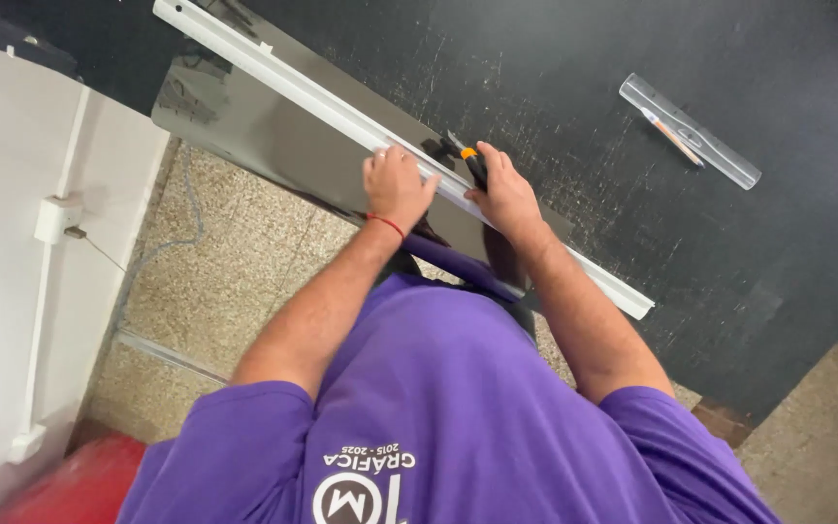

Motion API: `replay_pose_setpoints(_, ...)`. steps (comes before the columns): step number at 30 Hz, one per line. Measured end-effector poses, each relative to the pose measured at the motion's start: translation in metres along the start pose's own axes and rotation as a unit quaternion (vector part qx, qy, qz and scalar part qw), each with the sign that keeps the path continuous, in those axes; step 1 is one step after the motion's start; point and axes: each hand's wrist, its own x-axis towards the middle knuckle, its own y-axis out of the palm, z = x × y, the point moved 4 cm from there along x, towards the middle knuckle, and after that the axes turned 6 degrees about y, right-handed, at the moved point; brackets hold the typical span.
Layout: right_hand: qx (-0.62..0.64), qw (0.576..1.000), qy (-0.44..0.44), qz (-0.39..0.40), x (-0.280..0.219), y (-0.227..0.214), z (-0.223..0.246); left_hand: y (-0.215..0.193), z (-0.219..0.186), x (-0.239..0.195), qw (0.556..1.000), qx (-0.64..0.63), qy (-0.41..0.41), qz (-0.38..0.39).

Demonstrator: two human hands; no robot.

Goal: Measuring, cutting, and rolling a piece of vinyl film on a work table in a print shop.

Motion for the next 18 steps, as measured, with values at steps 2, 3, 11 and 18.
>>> replay_pose_setpoints(2,-0.003,1.000,-0.014,0.000,0.000,-0.003,0.002,-0.043,-0.043,0.002,0.995,0.004,-0.053,0.081)
replay_pose_setpoints(3,-0.005,1.000,-0.029,0.000,0.000,-0.004,0.002,-0.061,-0.063,-0.002,0.981,0.005,-0.104,0.161)
replay_pose_setpoints(11,0.151,0.977,-0.153,-0.016,0.003,-0.023,-0.013,-0.011,-0.089,-0.012,0.962,0.067,-0.183,0.194)
replay_pose_setpoints(18,0.030,0.961,-0.273,0.001,0.059,0.006,0.015,-0.034,-0.117,-0.017,0.960,0.043,-0.257,0.103)
